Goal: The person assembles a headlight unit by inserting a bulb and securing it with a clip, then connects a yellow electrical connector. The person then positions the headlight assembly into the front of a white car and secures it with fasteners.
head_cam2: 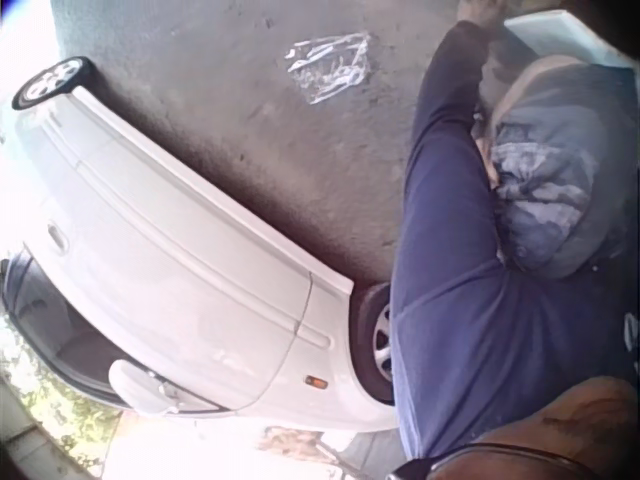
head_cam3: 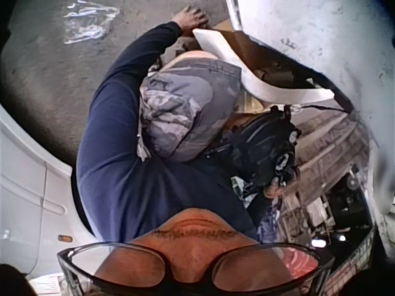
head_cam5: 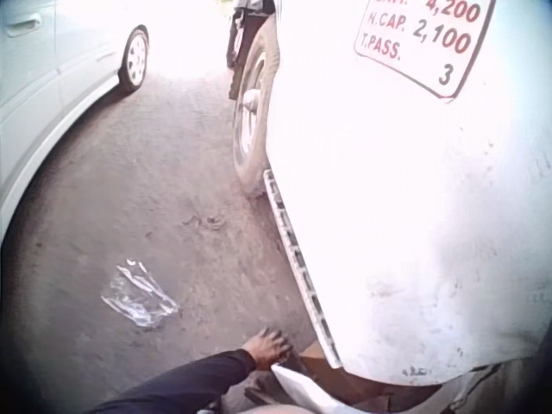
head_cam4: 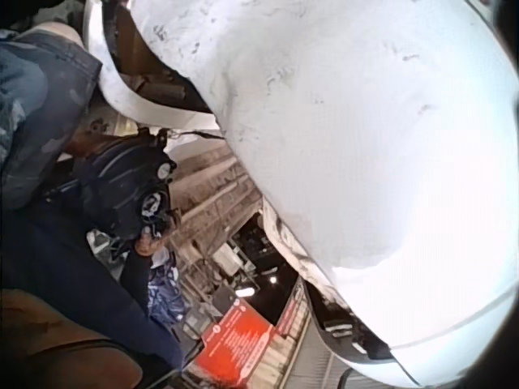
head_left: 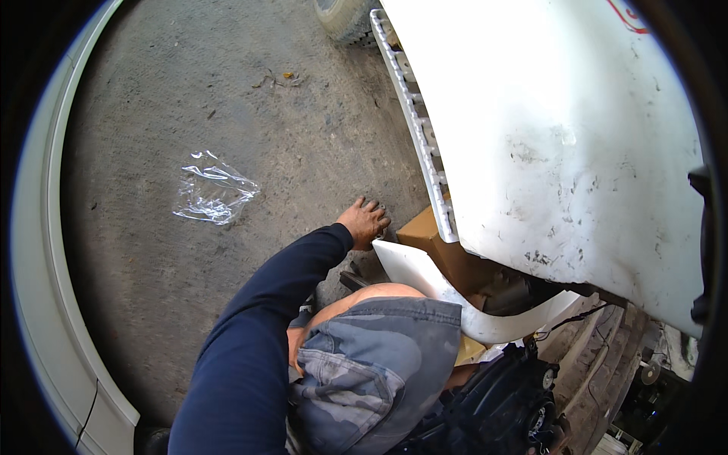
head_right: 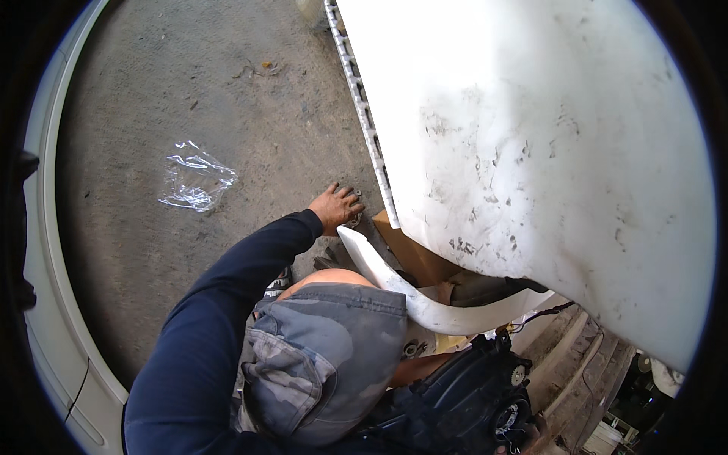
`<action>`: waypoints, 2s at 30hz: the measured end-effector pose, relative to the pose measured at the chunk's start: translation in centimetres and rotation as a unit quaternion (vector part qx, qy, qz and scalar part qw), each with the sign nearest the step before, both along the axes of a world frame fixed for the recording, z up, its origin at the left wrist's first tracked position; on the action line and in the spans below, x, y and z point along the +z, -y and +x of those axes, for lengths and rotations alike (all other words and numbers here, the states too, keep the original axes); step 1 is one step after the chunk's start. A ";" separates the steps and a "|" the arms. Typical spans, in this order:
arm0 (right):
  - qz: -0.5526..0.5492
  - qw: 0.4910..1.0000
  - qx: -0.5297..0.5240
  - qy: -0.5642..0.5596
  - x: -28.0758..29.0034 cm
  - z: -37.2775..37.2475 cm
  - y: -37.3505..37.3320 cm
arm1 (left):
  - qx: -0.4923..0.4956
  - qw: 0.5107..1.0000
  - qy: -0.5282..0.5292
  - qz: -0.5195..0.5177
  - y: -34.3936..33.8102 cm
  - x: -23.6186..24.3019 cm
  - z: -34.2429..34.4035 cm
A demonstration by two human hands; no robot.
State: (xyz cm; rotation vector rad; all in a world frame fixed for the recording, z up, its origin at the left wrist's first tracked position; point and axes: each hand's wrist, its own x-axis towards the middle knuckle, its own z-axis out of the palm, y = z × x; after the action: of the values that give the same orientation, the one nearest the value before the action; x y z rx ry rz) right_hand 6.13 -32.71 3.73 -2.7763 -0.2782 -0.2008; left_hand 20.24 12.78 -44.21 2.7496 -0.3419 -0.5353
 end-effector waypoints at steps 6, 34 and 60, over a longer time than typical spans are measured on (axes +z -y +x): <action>-0.004 1.000 0.019 0.020 -0.2 0.8 -0.3 | -0.024 0.999 0.030 0.031 0.5 -1.0 0.5; 0.072 0.987 0.140 0.019 -2.3 0.2 6.0 | 0.422 0.880 0.203 -0.077 -8.3 10.9 -17.2; 0.249 0.906 0.341 0.036 -2.9 2.6 -3.2 | 0.068 0.757 0.129 -0.637 10.9 47.8 -16.7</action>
State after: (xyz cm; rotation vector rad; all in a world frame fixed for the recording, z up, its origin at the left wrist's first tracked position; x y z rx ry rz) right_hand 8.68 -29.53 0.84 -2.0234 -1.0301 -0.1632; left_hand 3.54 1.86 3.63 1.4523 -0.3639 0.1530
